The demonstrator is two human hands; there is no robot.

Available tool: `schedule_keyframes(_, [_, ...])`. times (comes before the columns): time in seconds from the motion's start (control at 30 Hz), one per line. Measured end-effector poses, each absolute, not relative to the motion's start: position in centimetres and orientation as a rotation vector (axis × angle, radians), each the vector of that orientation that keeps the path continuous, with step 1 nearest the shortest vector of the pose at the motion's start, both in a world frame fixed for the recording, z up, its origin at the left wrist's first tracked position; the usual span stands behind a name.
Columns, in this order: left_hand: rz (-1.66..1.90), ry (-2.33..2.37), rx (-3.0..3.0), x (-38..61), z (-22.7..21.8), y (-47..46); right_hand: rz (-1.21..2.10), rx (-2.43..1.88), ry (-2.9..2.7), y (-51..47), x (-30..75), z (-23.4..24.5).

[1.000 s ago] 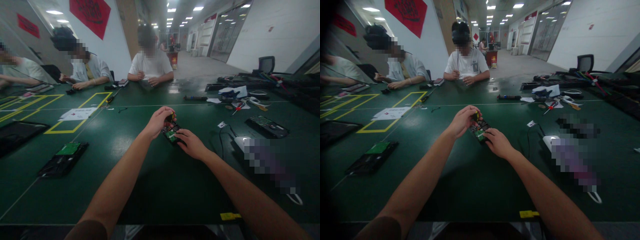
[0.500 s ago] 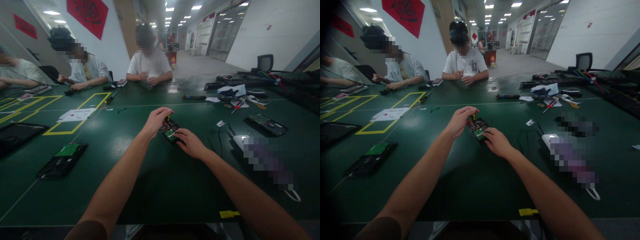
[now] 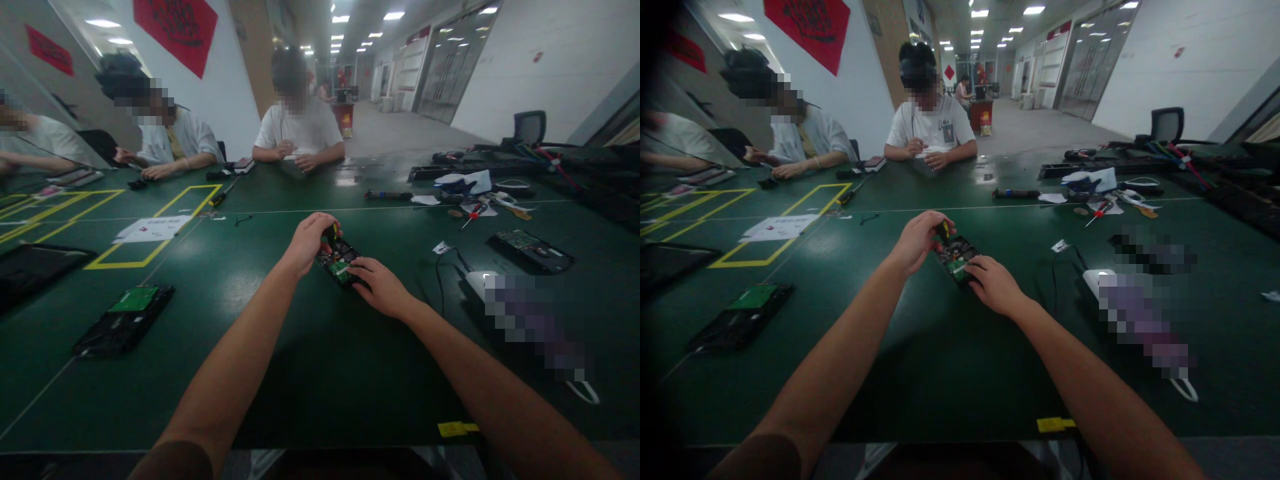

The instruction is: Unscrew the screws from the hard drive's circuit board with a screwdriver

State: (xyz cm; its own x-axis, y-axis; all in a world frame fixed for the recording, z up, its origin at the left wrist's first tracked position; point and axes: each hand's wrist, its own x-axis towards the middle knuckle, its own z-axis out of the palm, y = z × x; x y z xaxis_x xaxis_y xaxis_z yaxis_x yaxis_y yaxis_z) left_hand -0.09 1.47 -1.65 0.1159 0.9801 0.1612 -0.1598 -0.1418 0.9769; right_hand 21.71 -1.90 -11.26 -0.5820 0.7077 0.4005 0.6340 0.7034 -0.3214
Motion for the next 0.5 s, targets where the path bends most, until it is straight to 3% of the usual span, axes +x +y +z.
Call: schedule_keyframes(0.5, [1.226,0.777,1.193,0.2,-1.8,1.6,0.173,-1.048,-2.416,-2.0,21.7,-11.0])
